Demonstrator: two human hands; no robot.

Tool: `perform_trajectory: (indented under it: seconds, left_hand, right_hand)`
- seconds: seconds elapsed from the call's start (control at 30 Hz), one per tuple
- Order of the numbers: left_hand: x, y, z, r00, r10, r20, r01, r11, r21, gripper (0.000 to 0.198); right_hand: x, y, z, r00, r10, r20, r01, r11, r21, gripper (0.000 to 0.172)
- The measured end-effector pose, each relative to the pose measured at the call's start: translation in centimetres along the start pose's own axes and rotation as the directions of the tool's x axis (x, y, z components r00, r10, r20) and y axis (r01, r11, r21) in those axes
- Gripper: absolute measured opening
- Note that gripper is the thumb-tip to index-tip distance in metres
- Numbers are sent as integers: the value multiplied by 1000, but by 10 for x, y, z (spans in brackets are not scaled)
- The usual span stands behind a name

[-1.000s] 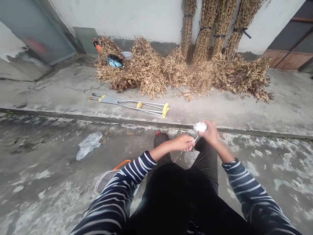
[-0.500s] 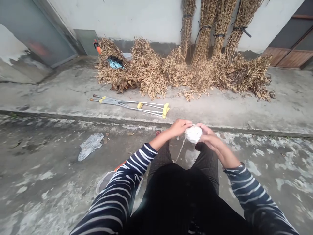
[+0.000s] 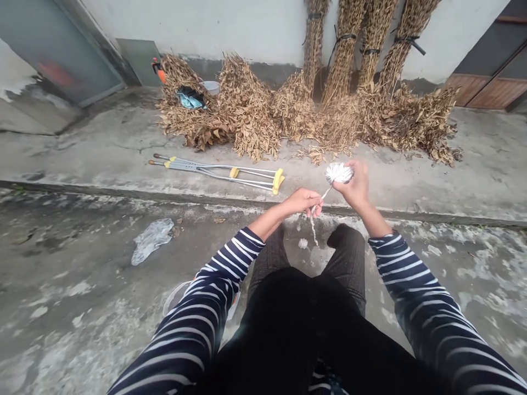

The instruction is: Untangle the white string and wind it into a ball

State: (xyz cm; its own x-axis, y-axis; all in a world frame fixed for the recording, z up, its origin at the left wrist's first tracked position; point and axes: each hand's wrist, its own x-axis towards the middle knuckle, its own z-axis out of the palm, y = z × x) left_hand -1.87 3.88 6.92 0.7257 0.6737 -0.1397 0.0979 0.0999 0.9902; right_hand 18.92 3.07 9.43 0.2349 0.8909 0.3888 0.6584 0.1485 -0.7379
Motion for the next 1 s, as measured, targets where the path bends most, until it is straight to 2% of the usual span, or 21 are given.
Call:
perform_trajectory:
  seconds: [0.13, 0.2, 0.27, 0.33, 0.4, 0.43, 0.47, 0.53, 0.63, 0.73, 0.8, 0.9, 1.0]
  left_hand:
    - [-1, 7, -12, 997, -67, 24, 66, 998, 16, 19]
    - [0, 12, -21, 998, -59, 32, 58, 998, 27, 18]
    - [4, 14, -29, 999, -36, 34, 34, 998, 57, 21]
    - [8, 15, -34, 1000, -20, 18, 18, 993, 118, 23]
    - [13, 13, -35, 1000, -11, -4, 12, 982, 187, 23]
    - [15, 12, -34, 1000, -5, -14, 8, 977, 215, 22]
    - [16, 10, -33, 1000, 4, -26, 2, 971, 238, 21]
    - [19, 8, -30, 998, 37, -46, -22, 959, 282, 20]
    - [22, 9, -28, 990, 98, -98, -61, 943, 326, 18]
    - [25, 15, -27, 985, 132, -106, -104, 966, 236, 15]
    - [27, 17, -25, 985, 142, -98, -127, 981, 150, 16]
    - [30, 14, -20, 985, 120, -123, -110, 991, 81, 15]
    - [33, -3, -12, 993, 38, -111, -36, 999, 21, 14]
  right_hand:
    - [-13, 29, 8, 984, 31, 175, -5, 989, -146, 51]
    - [-21, 31, 6, 938, 54, 343, 2, 987, -163, 52]
    - [-28, 28, 2, 840, 90, 535, -55, 995, -81, 53]
    - [-33, 22, -3, 703, 117, 702, -234, 970, 72, 55]
    - [-36, 17, -10, 580, 118, 806, -446, 874, 194, 59]
    - [-37, 15, -13, 542, 117, 832, -528, 818, 228, 59]
    - [-37, 13, -16, 523, 120, 844, -584, 771, 253, 59]
    - [-38, 7, -21, 536, 133, 834, -642, 706, 300, 56]
    - [-38, -4, -27, 589, 133, 797, -662, 646, 381, 50]
    - [-35, -17, -32, 659, 92, 746, -623, 622, 473, 51]
    - [-32, -23, -35, 689, 66, 722, -598, 614, 515, 51]
    - [-29, -28, -40, 715, 54, 697, -579, 605, 546, 53]
    - [-27, -31, -47, 752, 21, 659, -537, 598, 595, 64]
